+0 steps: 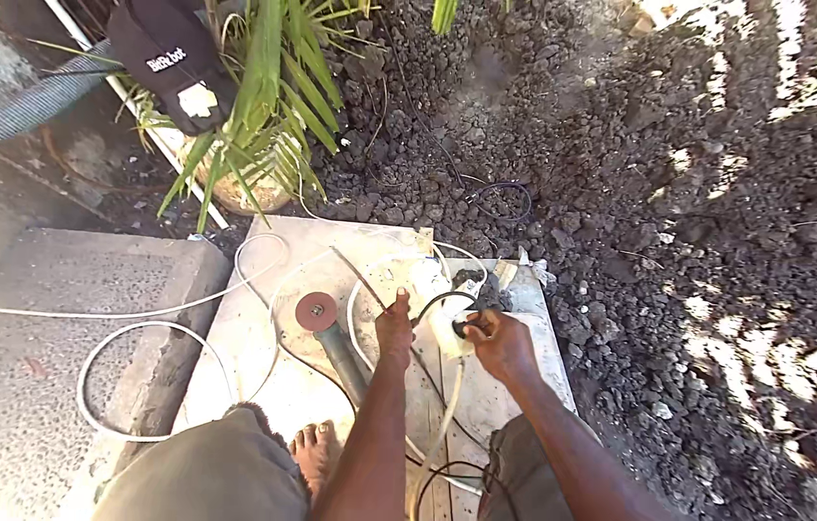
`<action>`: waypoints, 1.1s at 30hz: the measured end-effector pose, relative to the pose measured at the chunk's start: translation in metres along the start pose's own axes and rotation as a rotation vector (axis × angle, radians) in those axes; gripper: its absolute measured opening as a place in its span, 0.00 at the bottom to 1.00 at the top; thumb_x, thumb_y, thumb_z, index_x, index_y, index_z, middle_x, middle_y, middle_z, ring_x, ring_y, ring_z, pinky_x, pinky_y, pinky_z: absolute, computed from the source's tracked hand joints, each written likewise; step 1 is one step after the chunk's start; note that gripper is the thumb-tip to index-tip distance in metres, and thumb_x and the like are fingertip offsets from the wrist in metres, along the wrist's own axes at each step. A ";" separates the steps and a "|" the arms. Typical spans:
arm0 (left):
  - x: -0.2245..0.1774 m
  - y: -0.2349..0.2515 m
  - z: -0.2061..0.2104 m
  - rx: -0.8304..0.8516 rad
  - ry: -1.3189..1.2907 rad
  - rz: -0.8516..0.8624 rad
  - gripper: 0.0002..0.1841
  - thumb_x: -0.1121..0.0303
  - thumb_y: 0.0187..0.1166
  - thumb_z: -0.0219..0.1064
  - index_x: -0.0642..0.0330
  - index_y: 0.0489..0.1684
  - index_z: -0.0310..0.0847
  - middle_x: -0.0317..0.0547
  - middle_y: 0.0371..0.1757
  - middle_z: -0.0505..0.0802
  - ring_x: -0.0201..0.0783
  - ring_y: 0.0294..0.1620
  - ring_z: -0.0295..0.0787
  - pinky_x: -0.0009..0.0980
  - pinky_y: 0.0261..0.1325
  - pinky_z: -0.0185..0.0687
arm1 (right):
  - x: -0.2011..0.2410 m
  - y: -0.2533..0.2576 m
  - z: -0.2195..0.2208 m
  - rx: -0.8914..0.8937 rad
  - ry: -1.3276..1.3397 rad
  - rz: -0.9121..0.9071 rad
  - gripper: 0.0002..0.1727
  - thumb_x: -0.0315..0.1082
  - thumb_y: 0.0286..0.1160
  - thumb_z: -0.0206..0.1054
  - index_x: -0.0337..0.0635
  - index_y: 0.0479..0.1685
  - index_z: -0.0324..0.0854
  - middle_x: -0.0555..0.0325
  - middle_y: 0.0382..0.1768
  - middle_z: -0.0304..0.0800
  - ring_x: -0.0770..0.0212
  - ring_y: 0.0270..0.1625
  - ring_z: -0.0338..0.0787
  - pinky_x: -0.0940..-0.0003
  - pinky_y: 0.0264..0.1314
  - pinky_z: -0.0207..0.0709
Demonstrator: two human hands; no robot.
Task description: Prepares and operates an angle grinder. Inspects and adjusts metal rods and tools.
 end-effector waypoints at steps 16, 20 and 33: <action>0.026 0.000 -0.048 -0.018 0.250 0.058 0.29 0.47 0.95 0.40 0.55 0.72 0.82 0.52 0.68 0.90 0.53 0.65 0.88 0.56 0.65 0.80 | -0.084 0.069 0.043 0.139 -0.076 0.196 0.25 0.41 0.82 0.65 0.40 0.74 0.79 0.38 0.61 0.90 0.35 0.62 0.90 0.28 0.63 0.80; 0.008 -0.020 -0.017 0.215 0.197 0.058 0.36 0.34 0.89 0.34 0.41 0.89 0.65 0.51 0.84 0.77 0.55 0.80 0.76 0.61 0.76 0.71 | 0.005 0.003 0.108 0.562 0.431 0.090 0.21 0.41 0.90 0.59 0.43 0.75 0.77 0.46 0.63 0.89 0.49 0.60 0.92 0.46 0.62 0.87; 0.050 -0.001 -0.123 -0.644 0.511 -0.201 0.31 0.43 0.87 0.56 0.61 0.70 0.82 0.69 0.69 0.85 0.66 0.72 0.81 0.61 0.71 0.76 | -0.030 -0.022 0.116 0.422 0.571 0.240 0.15 0.33 0.91 0.53 0.38 0.64 0.79 0.56 0.29 0.81 0.64 0.22 0.82 0.69 0.30 0.83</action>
Point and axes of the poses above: each hand's wrist, its own y-axis towards the middle knuckle, its own z-axis out of the palm, x = y × z, the point moved 8 cm from there along y, towards the middle knuckle
